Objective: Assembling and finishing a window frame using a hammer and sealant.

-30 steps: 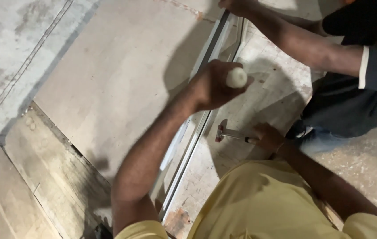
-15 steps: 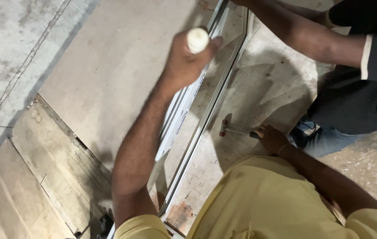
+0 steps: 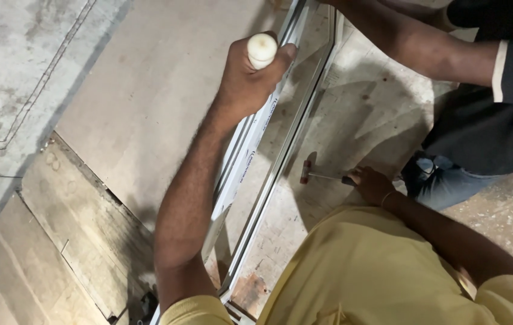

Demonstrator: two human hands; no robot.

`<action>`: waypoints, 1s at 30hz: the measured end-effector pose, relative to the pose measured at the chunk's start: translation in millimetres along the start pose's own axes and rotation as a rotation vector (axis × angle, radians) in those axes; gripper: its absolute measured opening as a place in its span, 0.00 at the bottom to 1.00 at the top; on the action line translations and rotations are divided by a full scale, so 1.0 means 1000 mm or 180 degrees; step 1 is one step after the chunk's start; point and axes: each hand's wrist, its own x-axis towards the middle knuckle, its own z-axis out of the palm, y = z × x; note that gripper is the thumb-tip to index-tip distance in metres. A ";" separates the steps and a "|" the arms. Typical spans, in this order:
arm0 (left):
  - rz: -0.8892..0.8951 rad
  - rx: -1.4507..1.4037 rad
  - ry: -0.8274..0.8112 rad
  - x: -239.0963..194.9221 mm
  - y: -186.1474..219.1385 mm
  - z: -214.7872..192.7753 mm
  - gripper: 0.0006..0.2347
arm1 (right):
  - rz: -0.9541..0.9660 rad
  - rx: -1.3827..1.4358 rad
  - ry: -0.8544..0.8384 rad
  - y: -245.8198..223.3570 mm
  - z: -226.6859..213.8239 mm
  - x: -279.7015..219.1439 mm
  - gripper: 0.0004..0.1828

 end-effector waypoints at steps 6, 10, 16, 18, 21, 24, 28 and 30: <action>0.0112 0.0089 -0.0085 -0.003 -0.003 0.002 0.13 | -0.0072 -0.0037 0.0007 -0.004 -0.001 -0.006 0.25; 0.0182 0.0084 -0.0071 -0.002 -0.004 0.001 0.13 | -0.0197 -0.0034 0.0275 0.000 0.001 -0.006 0.22; 0.0012 0.0074 0.0011 -0.004 -0.002 0.001 0.12 | 0.0406 0.1003 -0.0174 -0.034 -0.080 -0.025 0.20; 0.0090 0.0047 0.0022 -0.005 -0.003 0.001 0.12 | 0.0558 0.2054 0.0216 -0.051 -0.125 -0.034 0.20; 0.0185 0.0073 -0.0022 -0.010 -0.001 0.001 0.12 | 0.0233 0.4279 0.0709 -0.057 -0.174 -0.059 0.19; 0.0222 0.0062 -0.0055 -0.014 0.002 0.005 0.09 | -0.1517 0.4063 0.2266 -0.106 -0.282 -0.080 0.18; 0.0260 0.0096 -0.0056 -0.013 0.003 0.005 0.09 | -0.2583 0.3310 0.3251 -0.098 -0.325 -0.081 0.20; 0.0207 0.0123 -0.0108 -0.012 0.003 0.007 0.04 | -0.1955 0.1799 0.2599 -0.100 -0.348 -0.094 0.22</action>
